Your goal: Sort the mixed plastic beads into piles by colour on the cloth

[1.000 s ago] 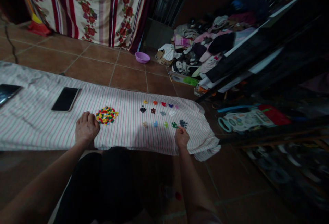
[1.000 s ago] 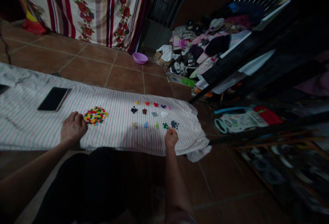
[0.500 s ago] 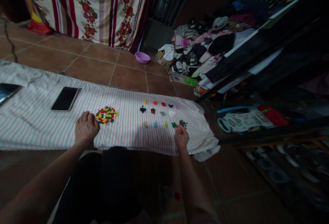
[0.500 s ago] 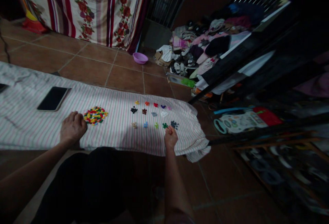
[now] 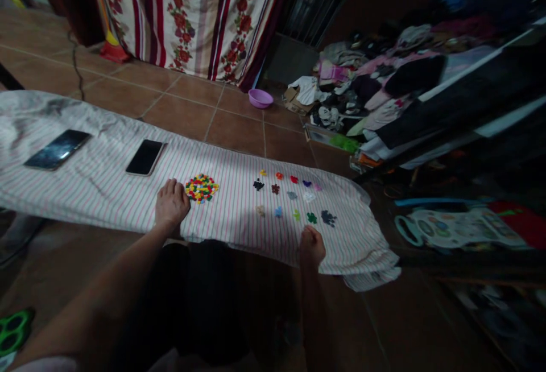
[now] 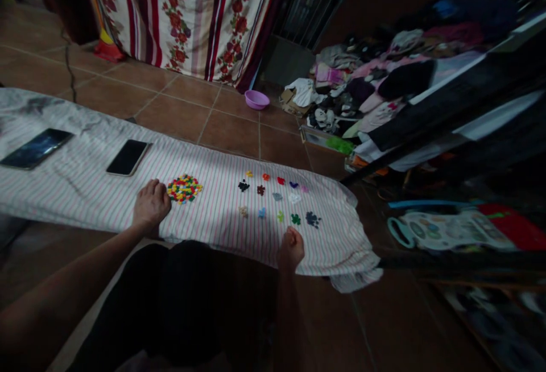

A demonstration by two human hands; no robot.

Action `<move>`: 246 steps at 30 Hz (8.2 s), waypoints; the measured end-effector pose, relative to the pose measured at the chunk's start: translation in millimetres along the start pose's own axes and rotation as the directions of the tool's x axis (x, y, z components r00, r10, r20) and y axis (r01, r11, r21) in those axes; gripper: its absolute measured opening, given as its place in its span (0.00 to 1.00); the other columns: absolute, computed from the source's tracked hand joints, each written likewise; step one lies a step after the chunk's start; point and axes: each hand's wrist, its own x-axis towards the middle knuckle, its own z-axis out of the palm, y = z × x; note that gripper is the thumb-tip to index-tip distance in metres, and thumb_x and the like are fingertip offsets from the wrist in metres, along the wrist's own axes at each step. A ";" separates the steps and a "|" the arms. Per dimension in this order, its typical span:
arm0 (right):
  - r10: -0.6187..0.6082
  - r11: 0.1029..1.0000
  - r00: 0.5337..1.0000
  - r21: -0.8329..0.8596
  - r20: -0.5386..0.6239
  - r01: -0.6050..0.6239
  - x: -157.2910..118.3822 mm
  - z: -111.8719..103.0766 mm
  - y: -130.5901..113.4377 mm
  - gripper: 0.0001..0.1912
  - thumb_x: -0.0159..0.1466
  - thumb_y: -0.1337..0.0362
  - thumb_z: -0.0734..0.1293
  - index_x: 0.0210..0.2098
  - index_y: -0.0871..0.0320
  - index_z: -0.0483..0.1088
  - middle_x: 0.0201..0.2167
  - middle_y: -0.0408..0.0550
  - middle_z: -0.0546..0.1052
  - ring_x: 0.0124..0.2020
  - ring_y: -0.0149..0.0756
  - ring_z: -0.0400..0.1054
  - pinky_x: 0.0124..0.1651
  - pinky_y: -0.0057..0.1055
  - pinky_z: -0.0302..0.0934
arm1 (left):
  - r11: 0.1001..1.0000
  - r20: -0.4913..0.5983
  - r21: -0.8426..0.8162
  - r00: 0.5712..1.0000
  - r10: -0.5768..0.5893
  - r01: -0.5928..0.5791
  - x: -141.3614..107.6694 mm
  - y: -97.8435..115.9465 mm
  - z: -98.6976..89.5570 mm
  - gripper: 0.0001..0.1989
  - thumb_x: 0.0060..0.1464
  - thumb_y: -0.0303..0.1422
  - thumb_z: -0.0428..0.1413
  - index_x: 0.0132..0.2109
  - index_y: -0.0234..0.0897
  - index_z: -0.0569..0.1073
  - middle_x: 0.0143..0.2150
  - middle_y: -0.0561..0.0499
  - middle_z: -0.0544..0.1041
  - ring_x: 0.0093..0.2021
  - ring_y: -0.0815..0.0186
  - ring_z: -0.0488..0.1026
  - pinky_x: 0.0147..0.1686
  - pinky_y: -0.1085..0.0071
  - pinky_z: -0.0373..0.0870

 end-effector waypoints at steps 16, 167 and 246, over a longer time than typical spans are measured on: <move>-0.489 0.852 0.648 0.161 0.584 0.498 -103.2 100.8 -83.3 0.15 0.65 0.58 0.59 0.39 0.54 0.76 0.36 0.49 0.79 0.37 0.38 0.73 0.43 0.33 0.68 | 1.000 -0.024 0.002 1.000 0.011 -0.011 -1.2 -2.6 5.4 0.18 0.59 0.32 0.44 0.51 0.28 0.71 0.61 0.30 0.69 0.65 0.45 0.61 0.59 0.50 0.59; -0.499 0.805 0.586 0.089 0.639 0.587 -136.2 180.9 -129.9 0.13 0.65 0.67 0.63 0.46 0.52 0.75 0.40 0.46 0.74 0.38 0.34 0.69 0.44 0.29 0.65 | 1.000 -0.011 -0.004 1.000 0.009 -0.009 -1.4 -1.4 2.8 0.18 0.60 0.32 0.43 0.51 0.29 0.70 0.60 0.31 0.69 0.65 0.46 0.61 0.59 0.52 0.59; -0.204 0.945 0.969 -0.287 -0.140 0.157 61.5 -5.0 24.2 0.21 0.53 0.59 0.55 0.36 0.62 0.74 0.36 0.59 0.78 0.40 0.47 0.71 0.47 0.42 0.63 | 1.000 -0.017 -0.024 1.000 0.020 -0.020 -2.6 1.8 -4.9 0.16 0.58 0.34 0.44 0.47 0.32 0.70 0.58 0.32 0.69 0.61 0.47 0.64 0.57 0.50 0.60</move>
